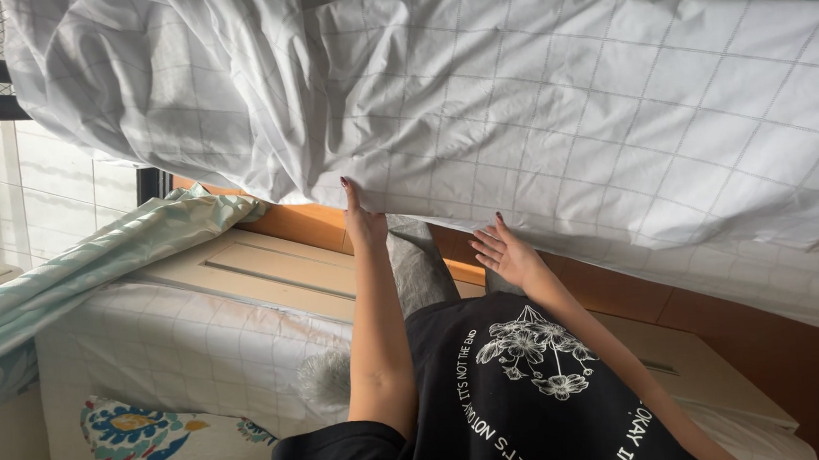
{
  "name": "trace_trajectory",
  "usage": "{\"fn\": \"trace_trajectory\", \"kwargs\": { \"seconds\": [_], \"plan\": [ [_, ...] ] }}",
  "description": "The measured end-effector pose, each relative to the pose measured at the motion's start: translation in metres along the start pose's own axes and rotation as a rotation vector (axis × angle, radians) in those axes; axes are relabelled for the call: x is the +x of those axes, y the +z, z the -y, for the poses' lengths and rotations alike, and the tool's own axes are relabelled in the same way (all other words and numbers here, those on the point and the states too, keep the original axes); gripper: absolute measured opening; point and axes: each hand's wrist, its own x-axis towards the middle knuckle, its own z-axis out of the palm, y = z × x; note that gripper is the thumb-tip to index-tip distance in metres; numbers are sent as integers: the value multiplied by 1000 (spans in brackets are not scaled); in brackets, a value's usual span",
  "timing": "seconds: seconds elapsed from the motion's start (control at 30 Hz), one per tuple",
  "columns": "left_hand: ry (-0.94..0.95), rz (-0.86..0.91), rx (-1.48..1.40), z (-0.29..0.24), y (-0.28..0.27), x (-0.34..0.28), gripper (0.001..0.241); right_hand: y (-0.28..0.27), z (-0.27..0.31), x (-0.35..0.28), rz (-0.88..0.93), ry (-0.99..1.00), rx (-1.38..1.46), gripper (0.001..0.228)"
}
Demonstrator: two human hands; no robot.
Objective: The person sits on a bed and folds a white checkered bed sheet by hand. They repeatedly fold the sheet in half, align the edges, and smooth out the fabric to create a compact, rectangular bundle.
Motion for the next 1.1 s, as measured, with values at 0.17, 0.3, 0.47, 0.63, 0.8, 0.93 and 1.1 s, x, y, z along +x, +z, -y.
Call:
{"fn": "trace_trajectory", "kwargs": {
  "seconds": [0.17, 0.3, 0.47, 0.63, 0.8, 0.93, 1.1],
  "plan": [
    [-78, 45, -47, -26, -9, 18, 68, 92, -26, 21, 77, 4, 22, 73],
    [-97, 28, -41, -61, -15, 41, 64, 147, -52, 42, -4, -22, 187, 76],
    [-86, 14, 24, -112, -14, 67, 49, 175, -73, 87, 11, -114, 376, 80],
    [32, 168, 120, -151, -5, 64, 37, 215, -50, 66, -118, -247, 526, 69],
    [-13, 192, 200, -173, 11, 43, 36, 235, -51, 50, -46, -344, 618, 61],
    [-77, 92, 419, -158, -52, 67, 39, 225, -43, 57, -54, -385, 668, 41],
    [48, -33, 1156, -190, -48, 76, 36, 179, -44, 93, -224, -321, 587, 26]
  ]
}}
